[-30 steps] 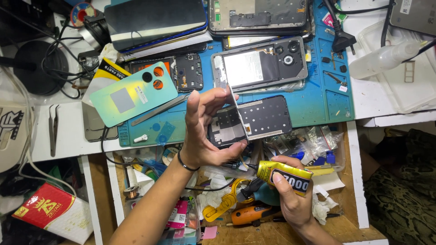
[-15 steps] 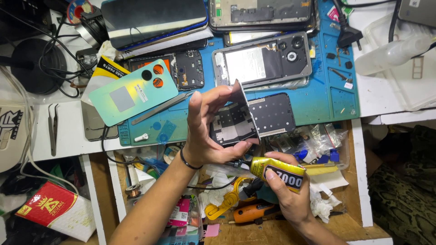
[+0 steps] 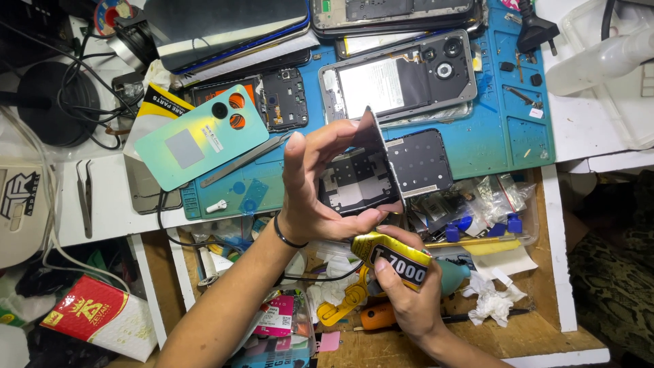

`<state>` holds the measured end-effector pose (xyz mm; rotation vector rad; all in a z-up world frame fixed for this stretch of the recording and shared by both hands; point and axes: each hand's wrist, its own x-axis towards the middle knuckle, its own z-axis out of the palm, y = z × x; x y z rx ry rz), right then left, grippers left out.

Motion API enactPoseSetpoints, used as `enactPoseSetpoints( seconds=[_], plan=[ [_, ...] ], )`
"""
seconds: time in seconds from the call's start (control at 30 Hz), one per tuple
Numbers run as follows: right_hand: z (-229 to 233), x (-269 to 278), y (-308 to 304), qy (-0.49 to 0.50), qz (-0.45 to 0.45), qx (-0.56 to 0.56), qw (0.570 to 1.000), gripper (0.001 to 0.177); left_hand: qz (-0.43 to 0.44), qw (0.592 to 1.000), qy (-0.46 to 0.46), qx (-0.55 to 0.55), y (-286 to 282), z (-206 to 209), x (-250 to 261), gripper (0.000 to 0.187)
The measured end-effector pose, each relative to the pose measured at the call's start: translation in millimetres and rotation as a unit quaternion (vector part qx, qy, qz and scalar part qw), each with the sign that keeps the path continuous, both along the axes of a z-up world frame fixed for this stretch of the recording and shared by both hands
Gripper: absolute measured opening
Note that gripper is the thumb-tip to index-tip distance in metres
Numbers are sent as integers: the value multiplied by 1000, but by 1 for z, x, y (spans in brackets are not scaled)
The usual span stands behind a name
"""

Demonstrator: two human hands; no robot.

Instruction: The person applies adhesive from a yellow tube along the edges of a disassembled smartphone frame. They hold the frame with one hand while squeezing the tube with the other, then place the screen assembly onto the frame to complete the bonding process.

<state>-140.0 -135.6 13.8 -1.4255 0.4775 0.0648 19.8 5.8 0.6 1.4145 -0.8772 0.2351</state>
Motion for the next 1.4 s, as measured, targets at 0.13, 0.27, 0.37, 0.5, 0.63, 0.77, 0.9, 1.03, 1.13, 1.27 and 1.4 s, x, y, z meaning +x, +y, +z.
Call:
enactPoseSetpoints(
  seconds=[0.13, 0.27, 0.37, 0.5, 0.63, 0.77, 0.9, 1.03, 1.13, 1.27, 1.4],
  plan=[
    [2, 2, 0, 3, -9, -20, 1000, 42, 1, 1000, 3, 1, -1, 2, -1, 132],
    [4, 2, 4, -6, -28, -5, 1000, 42, -3, 1000, 11, 13, 0, 6, 0, 135],
    [2, 2, 10, -19, -31, 8, 999, 42, -4, 1000, 22, 21, 2, 7, 1, 135],
    [-5, 0, 14, -24, -21, -25, 999, 45, -16, 999, 40, 8, 1, 6, 0, 132],
    [-3, 2, 14, -31, -29, -5, 999, 43, -8, 999, 47, 16, 1, 8, -1, 133],
    [-14, -2, 15, -60, -31, -81, 994, 40, -15, 999, 49, 8, 1, 6, -1, 132],
    [-18, -1, 18, -79, -16, -105, 991, 38, -25, 998, 51, 7, 1, 7, 0, 133],
    [-19, 1, 19, -76, -25, -103, 991, 36, -17, 998, 55, 3, 1, 7, -1, 133],
    [-18, 1, 19, -73, -22, -114, 991, 37, -13, 999, 44, 19, 2, 10, 0, 134],
    [-17, 2, 20, -85, -13, -85, 993, 37, -12, 999, 41, 16, 2, 8, -1, 132],
    [-18, 2, 20, -80, -14, -120, 990, 38, -14, 998, 52, 19, 3, 8, -2, 133]
  ],
)
